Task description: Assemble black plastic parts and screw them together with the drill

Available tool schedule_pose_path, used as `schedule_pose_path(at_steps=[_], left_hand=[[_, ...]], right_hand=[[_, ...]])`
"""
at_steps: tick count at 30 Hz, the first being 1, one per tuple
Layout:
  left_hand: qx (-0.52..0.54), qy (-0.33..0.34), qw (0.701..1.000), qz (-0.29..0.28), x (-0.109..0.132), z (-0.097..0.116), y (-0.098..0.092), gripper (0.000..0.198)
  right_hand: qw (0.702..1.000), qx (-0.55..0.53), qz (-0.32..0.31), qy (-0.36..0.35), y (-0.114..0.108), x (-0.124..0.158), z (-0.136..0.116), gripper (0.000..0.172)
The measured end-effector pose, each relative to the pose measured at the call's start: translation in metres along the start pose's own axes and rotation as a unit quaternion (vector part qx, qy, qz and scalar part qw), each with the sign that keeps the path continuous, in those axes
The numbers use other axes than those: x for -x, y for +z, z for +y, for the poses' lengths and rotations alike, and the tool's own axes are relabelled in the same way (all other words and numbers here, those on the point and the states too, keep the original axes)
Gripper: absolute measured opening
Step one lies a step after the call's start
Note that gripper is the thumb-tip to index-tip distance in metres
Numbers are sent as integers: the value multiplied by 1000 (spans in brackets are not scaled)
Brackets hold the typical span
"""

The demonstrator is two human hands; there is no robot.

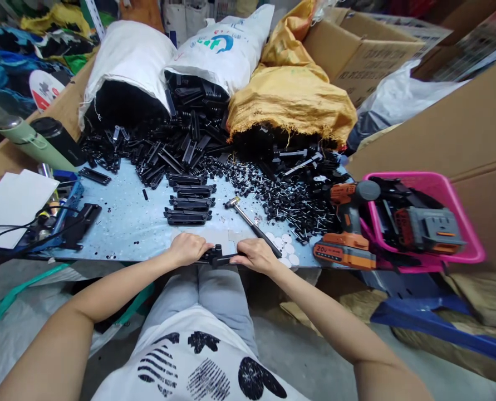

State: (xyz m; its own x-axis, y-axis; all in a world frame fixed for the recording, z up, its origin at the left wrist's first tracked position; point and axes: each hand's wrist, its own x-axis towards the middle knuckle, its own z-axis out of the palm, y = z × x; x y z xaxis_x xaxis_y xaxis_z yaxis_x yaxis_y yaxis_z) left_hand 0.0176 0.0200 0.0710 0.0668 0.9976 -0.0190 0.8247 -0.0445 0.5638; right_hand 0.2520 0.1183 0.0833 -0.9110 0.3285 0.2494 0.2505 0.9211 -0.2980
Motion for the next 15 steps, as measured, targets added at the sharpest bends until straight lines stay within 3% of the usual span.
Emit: schedule_pose_path(at_steps=[3,6,8,11,13,15], left_hand=[[35,59,997,-20,19,11,-18,48],[171,167,971,-22,48,33,-36,51],[248,202,947,-5,66,50,-43,52],[326,224,918,10,82,71,-42,56],[349,228,907,59,87,79,-35,59],[337,220,905,139,90,80,-24,61]], right_hand=[[992,-123,10,-12,-19,-3,-22,63],[948,-310,34,-65,-32,-3,-58,60],[902,-423,50,-77,-30,-2,-82,57],[849,-517,84,-62,-8,-3,-112,57],[857,-494,140,-42,15,-5,-125,62],[912,-372,169,-18,38,-12,-135,71]])
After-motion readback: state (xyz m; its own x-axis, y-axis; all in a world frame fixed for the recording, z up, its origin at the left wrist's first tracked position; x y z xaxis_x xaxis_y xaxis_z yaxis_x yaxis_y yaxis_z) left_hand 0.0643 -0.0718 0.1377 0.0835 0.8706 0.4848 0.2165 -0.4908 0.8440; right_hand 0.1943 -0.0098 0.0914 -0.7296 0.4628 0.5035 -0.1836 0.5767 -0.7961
